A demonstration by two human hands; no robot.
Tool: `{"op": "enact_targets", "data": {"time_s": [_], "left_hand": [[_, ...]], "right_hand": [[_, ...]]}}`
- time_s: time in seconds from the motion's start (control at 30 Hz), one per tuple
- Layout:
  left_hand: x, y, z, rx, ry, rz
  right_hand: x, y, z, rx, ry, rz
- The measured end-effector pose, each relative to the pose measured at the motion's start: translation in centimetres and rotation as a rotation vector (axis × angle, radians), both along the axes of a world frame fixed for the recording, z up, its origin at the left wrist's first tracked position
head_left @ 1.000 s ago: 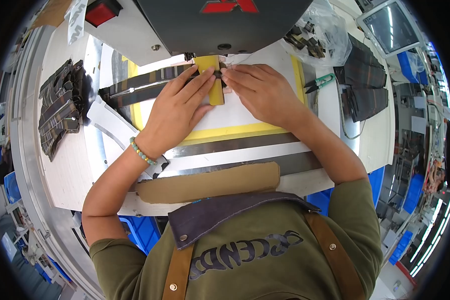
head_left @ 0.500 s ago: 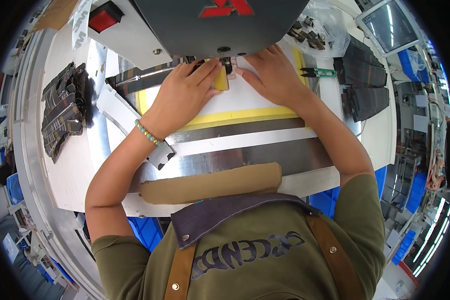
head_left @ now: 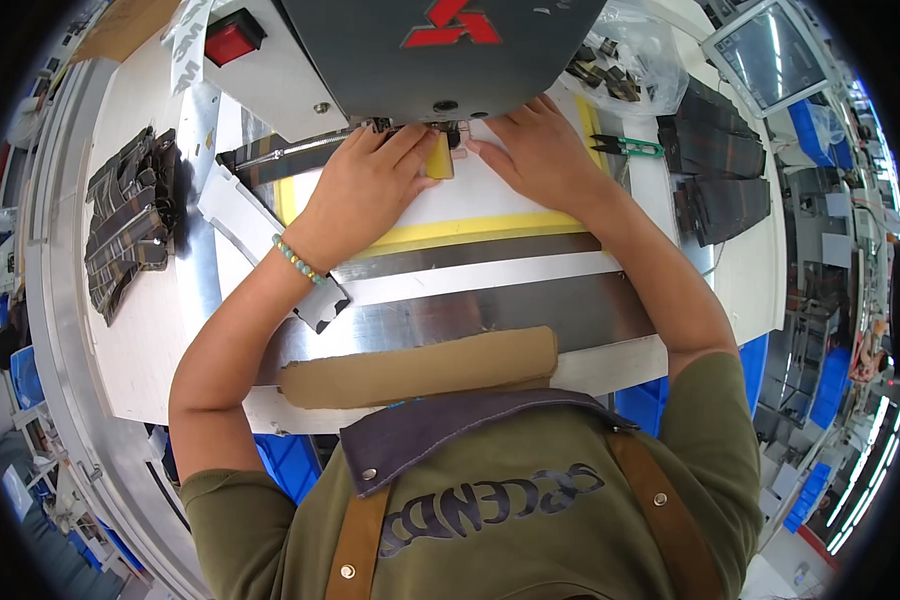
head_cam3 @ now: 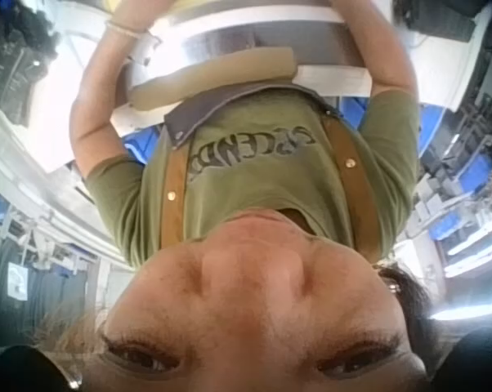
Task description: Sewing zippers onto fabric strips using an industrial sewing machine.
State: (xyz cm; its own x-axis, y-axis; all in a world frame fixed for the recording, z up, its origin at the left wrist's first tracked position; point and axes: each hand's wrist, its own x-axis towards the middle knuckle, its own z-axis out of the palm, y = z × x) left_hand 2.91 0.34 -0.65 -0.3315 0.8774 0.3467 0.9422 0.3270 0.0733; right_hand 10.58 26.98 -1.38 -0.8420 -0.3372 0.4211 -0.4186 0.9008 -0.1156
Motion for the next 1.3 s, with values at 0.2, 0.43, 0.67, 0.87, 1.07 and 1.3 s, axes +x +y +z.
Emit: {"op": "enact_targets", "data": {"time_s": [0.2,0.43,0.67,0.87,1.07,1.3], "left_hand": [[0.2,0.1,0.0,-0.005,-0.030,0.019],[1.6,-0.5,0.2,-0.021,-0.013,-0.020],[3.5,-4.3,5.0,-0.093,-0.220,-0.095],[2.8,-11.2,8.0,-0.277,-0.626,0.022],[2.0,-12.4,6.8,-0.222,-0.479,0.083],[4.2,-7.0,8.1,0.223,-0.247,0.231]], "right_hand": [[0.0,-0.1,0.1,0.015,-0.035,-0.021],[1.3,-0.3,0.4,0.046,-0.073,-0.009],[2.7,-0.9,0.3,0.046,-0.087,0.000],[3.1,-0.7,0.0,0.037,-0.081,-0.027],[3.2,-0.3,0.4,-0.002,-0.064,0.018],[7.4,-3.4,7.4,-0.739,-0.551,0.030]]}}
